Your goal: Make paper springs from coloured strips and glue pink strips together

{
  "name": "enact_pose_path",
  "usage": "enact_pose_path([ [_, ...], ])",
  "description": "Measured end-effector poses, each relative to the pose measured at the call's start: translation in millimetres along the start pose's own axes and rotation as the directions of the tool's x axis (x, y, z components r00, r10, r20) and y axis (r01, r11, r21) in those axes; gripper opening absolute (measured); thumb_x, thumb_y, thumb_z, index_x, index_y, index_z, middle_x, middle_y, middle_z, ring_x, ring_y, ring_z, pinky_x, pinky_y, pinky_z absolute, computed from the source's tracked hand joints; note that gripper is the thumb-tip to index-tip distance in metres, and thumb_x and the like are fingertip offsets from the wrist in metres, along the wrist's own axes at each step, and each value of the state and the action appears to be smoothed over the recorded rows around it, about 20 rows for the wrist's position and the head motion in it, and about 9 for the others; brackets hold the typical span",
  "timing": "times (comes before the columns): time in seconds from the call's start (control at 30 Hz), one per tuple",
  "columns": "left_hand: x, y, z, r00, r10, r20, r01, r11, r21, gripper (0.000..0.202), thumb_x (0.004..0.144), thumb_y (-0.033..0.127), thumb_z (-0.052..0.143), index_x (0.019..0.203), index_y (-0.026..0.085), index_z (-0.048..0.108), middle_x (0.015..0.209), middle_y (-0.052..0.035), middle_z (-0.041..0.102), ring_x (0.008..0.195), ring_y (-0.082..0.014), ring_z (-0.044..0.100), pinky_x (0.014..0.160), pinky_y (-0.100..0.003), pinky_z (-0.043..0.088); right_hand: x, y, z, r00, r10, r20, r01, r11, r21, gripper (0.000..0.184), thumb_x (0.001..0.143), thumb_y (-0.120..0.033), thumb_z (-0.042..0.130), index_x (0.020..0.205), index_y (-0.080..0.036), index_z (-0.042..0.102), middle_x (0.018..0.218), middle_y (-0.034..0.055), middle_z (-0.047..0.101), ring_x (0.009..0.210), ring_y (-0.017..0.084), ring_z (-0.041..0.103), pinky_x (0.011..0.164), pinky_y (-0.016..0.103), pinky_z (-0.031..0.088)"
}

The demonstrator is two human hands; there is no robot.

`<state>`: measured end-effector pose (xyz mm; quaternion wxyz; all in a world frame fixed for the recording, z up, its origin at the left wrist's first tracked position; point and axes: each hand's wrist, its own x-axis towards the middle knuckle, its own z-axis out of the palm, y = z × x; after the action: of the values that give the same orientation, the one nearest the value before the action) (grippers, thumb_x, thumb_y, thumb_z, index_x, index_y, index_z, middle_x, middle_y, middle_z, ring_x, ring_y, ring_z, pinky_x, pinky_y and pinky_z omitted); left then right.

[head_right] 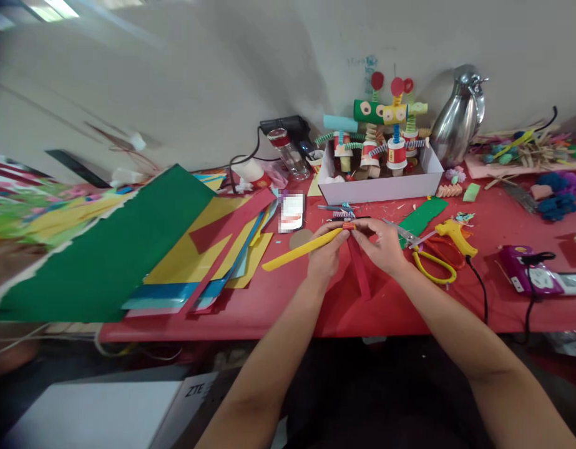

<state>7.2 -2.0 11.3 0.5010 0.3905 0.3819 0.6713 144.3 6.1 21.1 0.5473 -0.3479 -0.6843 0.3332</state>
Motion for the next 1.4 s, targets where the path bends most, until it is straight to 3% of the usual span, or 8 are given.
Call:
enact_pose_path([
  [0.27, 1, 2, -2.7, 0.989, -0.147, -0.034, 0.148, 0.989, 0.021, 0.018, 0.049, 0.025, 0.087, 0.058, 0.021, 0.071, 0.062, 0.0009, 0.068, 0.063, -0.0121, 0.060, 0.066, -0.027, 0.049, 5, 1, -8, 0.982, 0.154, 0.110, -0.151, 0.988, -0.039, 0.010, 0.075, -0.030, 0.062, 0.078, -0.021, 0.062, 0.073, 0.0000, 0.064, 0.065, 0.014, 0.058, 0.061, 0.027, 0.047],
  [0.4, 4, 4, -8.4, 0.913, -0.405, 0.051, 0.399, 0.911, 0.102, 0.023, 0.047, 0.024, 0.089, 0.054, 0.017, 0.068, 0.057, 0.0002, 0.064, 0.057, -0.0121, 0.057, 0.058, -0.026, 0.046, 12, 0, -16, 0.811, 0.452, 0.371, -0.480, 0.877, -0.019, 0.011, 0.065, -0.030, 0.062, 0.062, -0.020, 0.058, 0.052, -0.0050, 0.054, 0.048, 0.010, 0.048, 0.047, 0.023, 0.035],
  [0.5, 7, 4, -13.7, 0.843, -0.516, 0.152, 0.522, 0.853, 0.006, 0.029, 0.055, 0.037, 0.088, 0.064, 0.014, 0.072, 0.066, -0.0047, 0.068, 0.063, -0.0165, 0.063, 0.066, -0.031, 0.052, 15, -2, -18, 0.726, 0.567, 0.390, -0.653, 0.746, 0.129, 0.018, 0.061, -0.036, 0.067, 0.058, -0.019, 0.060, 0.050, -0.0033, 0.058, 0.043, 0.009, 0.048, 0.045, 0.023, 0.035],
  [0.6, 7, 2, -14.9, 0.848, -0.465, 0.255, 0.505, 0.856, -0.116, 0.036, 0.066, 0.048, 0.082, 0.081, 0.016, 0.076, 0.082, -0.0082, 0.073, 0.076, -0.0202, 0.068, 0.079, -0.035, 0.055, 15, -3, -15, 0.757, 0.609, 0.235, -0.649, 0.666, 0.368, 0.025, 0.057, -0.041, 0.074, 0.060, -0.019, 0.063, 0.056, -0.0009, 0.064, 0.046, 0.009, 0.051, 0.047, 0.023, 0.038],
  [0.77, 1, -7, -5.2, 0.927, -0.279, 0.250, 0.309, 0.947, -0.087, 0.039, 0.057, 0.029, 0.089, 0.093, 0.023, 0.076, 0.099, -0.0056, 0.075, 0.101, -0.0254, 0.067, 0.093, -0.039, 0.052, 10, 2, 0, 0.771, 0.635, 0.048, -0.561, 0.642, 0.523, 0.029, 0.052, -0.043, 0.081, 0.057, -0.020, 0.064, 0.057, -0.0011, 0.064, 0.052, 0.010, 0.054, 0.053, 0.024, 0.042],
  [1.0, -1, -13, 6.1, 0.966, -0.239, -0.102, 0.225, 0.966, -0.129, 0.025, 0.057, 0.034, 0.086, 0.073, 0.018, 0.075, 0.077, -0.0051, 0.074, 0.075, -0.0194, 0.068, 0.077, -0.036, 0.055, 3, 1, 14, 0.788, 0.608, 0.102, -0.553, 0.624, 0.552, 0.031, 0.052, -0.045, 0.085, 0.063, -0.021, 0.068, 0.058, -0.0041, 0.063, 0.056, 0.010, 0.053, 0.060, 0.026, 0.044],
  [1.23, 6, -6, 2.1, 0.959, -0.273, -0.078, 0.262, 0.956, -0.132, 0.026, 0.050, 0.032, 0.089, 0.060, 0.017, 0.070, 0.059, 0.0003, 0.068, 0.055, -0.0108, 0.060, 0.059, -0.025, 0.046, 0, 7, 14, 0.770, 0.622, 0.140, -0.601, 0.636, 0.484, 0.037, 0.053, -0.052, 0.084, 0.064, -0.020, 0.068, 0.056, -0.0023, 0.062, 0.054, 0.011, 0.052, 0.055, 0.026, 0.039],
  [1.4, 6, -4, 2.6, 0.938, -0.327, -0.117, 0.311, 0.941, -0.138, 0.028, 0.047, 0.031, 0.090, 0.063, 0.016, 0.073, 0.064, -0.0025, 0.072, 0.063, -0.0152, 0.066, 0.066, -0.029, 0.050, 1, 13, 11, 0.805, 0.583, 0.110, -0.578, 0.729, 0.366, 0.035, 0.056, -0.050, 0.081, 0.069, -0.020, 0.069, 0.060, -0.0018, 0.064, 0.058, 0.013, 0.055, 0.060, 0.028, 0.044],
])
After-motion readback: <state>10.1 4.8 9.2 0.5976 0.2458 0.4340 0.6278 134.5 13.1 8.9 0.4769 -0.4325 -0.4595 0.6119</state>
